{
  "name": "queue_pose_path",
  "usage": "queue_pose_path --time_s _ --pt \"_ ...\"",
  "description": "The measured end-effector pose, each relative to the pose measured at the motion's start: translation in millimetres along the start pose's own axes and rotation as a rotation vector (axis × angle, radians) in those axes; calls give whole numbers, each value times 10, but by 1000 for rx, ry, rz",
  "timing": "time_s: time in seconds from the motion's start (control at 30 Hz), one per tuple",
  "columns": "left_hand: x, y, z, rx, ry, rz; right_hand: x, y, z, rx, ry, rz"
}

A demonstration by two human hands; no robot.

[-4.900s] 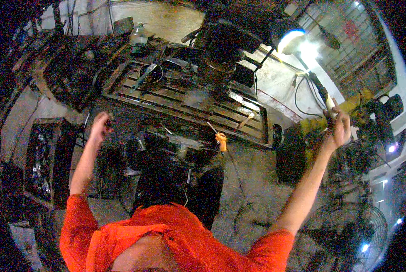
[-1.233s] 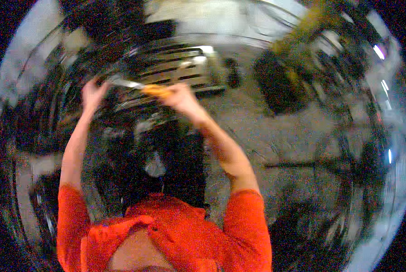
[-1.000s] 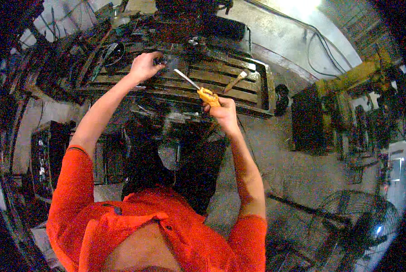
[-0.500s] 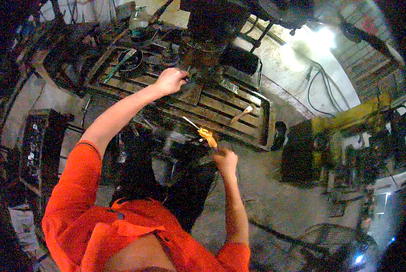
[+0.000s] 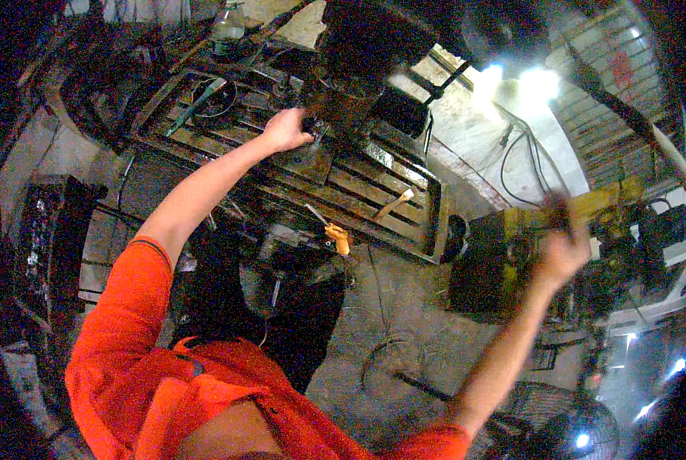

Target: The person operates a drill press in a workshop, repeatedly positioning small metal pieces under the drill bit, lowering the spindle to drill, and removing the pieces. They handle the metal pieces one at a time and place them into a nearby container.

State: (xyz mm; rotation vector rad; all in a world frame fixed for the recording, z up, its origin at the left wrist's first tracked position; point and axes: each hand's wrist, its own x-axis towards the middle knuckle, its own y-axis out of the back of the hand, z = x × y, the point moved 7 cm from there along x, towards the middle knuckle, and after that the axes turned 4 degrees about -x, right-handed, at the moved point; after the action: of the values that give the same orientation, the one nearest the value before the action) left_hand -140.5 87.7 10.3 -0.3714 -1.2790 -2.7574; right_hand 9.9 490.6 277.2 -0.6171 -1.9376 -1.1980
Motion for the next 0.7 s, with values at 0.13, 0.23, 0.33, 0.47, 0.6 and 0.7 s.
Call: queue_pose_path --time_s 0.13,0.23,0.33,0.47,0.6,0.7 --pt "76 -73 12 18 36 -84 1276 922 -437 959 80 159" --pt "138 -154 -109 35 82 -70 1632 1017 -541 966 25 174" --pt "78 -64 -67 -9 42 -7 1350 1082 -444 476 55 236" --pt "72 -114 -103 24 98 -24 573 868 -390 734 118 200" --pt "89 -128 -121 8 95 -5 247 649 -572 726 211 116" --pt "105 -133 -76 -21 83 7 144 677 -439 776 156 206"
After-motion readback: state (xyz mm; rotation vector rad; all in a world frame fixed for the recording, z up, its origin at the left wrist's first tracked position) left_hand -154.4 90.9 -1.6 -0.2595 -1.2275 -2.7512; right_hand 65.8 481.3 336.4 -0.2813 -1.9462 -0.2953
